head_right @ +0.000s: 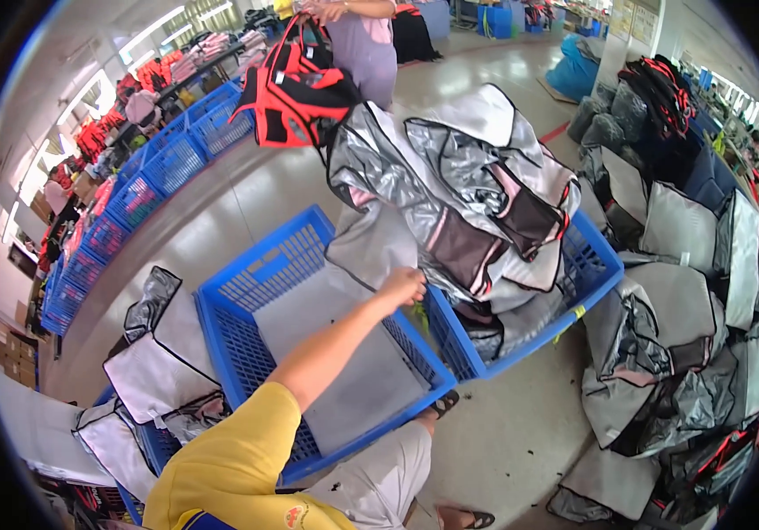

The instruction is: Sort and organize various bags by placing them into blue crates or stacking them.

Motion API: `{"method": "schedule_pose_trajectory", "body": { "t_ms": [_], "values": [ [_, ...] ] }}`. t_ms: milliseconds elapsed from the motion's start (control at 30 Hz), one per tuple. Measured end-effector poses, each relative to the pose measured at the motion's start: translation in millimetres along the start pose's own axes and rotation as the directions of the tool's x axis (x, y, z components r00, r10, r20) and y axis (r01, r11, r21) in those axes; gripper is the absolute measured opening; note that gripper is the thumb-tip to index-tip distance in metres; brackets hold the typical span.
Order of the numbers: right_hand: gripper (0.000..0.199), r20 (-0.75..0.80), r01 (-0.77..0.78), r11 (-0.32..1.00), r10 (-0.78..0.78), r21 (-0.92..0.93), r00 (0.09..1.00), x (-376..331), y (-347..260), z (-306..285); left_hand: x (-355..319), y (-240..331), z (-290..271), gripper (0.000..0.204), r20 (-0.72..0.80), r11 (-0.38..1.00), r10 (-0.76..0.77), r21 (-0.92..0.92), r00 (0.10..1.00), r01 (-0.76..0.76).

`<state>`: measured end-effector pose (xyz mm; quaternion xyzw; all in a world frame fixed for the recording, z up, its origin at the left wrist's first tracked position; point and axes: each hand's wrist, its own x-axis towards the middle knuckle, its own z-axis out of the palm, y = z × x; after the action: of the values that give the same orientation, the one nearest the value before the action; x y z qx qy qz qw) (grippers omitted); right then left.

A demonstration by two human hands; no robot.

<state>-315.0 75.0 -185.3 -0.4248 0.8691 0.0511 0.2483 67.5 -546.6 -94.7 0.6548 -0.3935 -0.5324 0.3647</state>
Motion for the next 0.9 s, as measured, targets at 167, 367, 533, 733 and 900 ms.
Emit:
{"method": "schedule_pose_trajectory", "body": {
  "t_ms": [167,367,533,733,900],
  "values": [
    [0.054,-0.468,0.408,0.912,-0.371,-0.024,0.802,49,39,84,-69,-36,26,0.034,0.276,0.759,0.361,0.468,0.891,-0.452],
    [0.054,-0.402,0.628,0.773,-0.607,-0.096,0.686,70,54,130,-243,-128,17,0.036,0.556,0.757,0.079,0.507,0.828,-0.412],
    [0.061,-0.513,0.553,0.821,-0.538,-0.139,0.669,86,65,146,-419,-194,-5,0.048,0.473,0.343,0.397,0.718,0.787,-0.605],
    [0.067,0.254,0.047,0.955,-0.125,0.292,0.959,72,20,88,-420,-203,-3,0.048,0.446,0.487,0.362,0.658,0.819,-0.574],
    [0.045,0.03,0.198,0.761,-0.275,0.618,0.961,42,0,61,-410,-193,-5,0.04,0.58,0.257,0.185,0.75,0.793,-0.609]
  ]
}}
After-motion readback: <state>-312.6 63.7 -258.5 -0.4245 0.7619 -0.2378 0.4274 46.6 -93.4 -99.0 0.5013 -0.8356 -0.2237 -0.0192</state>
